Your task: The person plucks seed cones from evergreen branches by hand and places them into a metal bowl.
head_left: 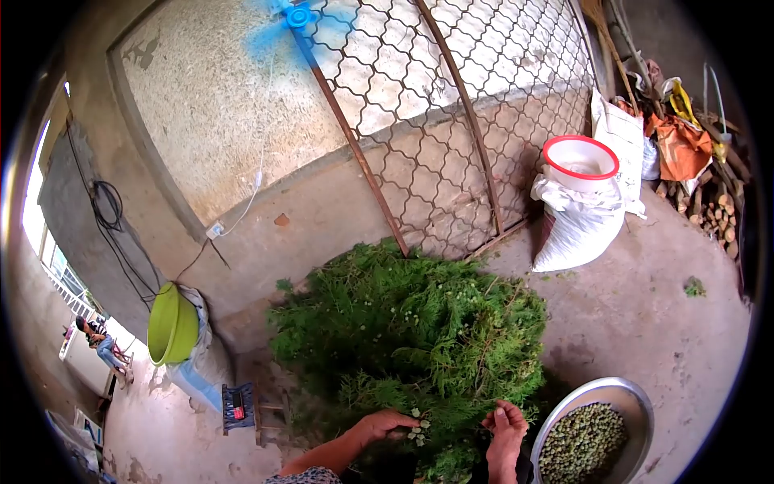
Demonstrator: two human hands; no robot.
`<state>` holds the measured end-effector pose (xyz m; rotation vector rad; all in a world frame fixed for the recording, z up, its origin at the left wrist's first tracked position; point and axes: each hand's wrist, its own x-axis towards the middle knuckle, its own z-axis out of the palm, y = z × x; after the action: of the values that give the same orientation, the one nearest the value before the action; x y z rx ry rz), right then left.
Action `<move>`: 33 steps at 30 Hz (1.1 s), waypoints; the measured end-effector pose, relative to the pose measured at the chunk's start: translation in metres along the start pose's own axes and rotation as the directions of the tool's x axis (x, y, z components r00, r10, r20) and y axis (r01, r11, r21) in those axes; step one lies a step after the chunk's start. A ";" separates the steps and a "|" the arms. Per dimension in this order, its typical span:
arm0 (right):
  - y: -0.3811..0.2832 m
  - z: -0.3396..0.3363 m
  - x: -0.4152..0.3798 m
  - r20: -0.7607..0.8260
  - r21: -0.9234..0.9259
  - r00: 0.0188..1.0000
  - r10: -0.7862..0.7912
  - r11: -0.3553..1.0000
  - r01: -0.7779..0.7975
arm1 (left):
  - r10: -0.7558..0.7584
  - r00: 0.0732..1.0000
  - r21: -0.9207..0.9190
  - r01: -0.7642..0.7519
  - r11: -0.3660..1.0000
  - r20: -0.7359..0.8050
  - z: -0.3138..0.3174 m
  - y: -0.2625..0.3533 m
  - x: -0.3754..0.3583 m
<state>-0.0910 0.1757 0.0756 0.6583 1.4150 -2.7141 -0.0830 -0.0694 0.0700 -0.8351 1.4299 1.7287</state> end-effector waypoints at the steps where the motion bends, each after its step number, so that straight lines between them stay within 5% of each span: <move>1: 0.003 -0.002 0.001 0.000 -0.001 1.000 -0.004 1.000 0.004 | 0.002 1.000 0.000 -0.002 1.000 0.003 -0.003 -0.002 0.003; 3: 0.008 -0.006 0.003 0.031 -0.012 0.999 -0.023 1.000 0.023 | -0.016 0.993 -0.034 0.020 0.999 0.114 -0.011 -0.007 0.011; 16: 0.020 -0.009 0.008 0.020 -0.037 0.997 -0.070 0.997 0.070 | -0.004 0.986 0.008 0.003 1.000 0.165 -0.017 -0.018 0.018; 22: 0.024 -0.008 0.010 0.001 -0.074 0.998 -0.063 0.995 0.063 | 0.053 0.985 -0.016 -0.051 0.999 0.163 -0.012 -0.021 0.011; 25: 0.030 -0.011 0.012 0.051 -0.129 0.993 -0.109 0.985 0.115 | 0.124 0.949 0.041 -0.142 0.989 0.289 0.001 -0.014 -0.015; 28: 0.033 -0.008 0.005 0.022 -0.123 0.969 -0.248 0.961 0.248 | 0.184 0.952 0.198 -0.235 0.952 0.245 -0.002 -0.023 -0.011; 30: 0.027 0.002 -0.009 0.085 -0.217 0.858 -0.506 0.831 0.512 | 0.312 0.940 0.469 -0.338 0.816 0.134 -0.012 -0.039 0.010; 33: 0.024 0.017 -0.043 0.178 -0.351 0.821 -0.543 0.744 0.568 | 0.405 0.914 0.479 -0.361 0.800 0.013 -0.001 -0.038 -0.018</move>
<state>-0.0530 0.1404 0.0814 0.1193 2.3679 -2.6257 -0.0412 -0.0686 0.0654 -0.3705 2.0879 1.5166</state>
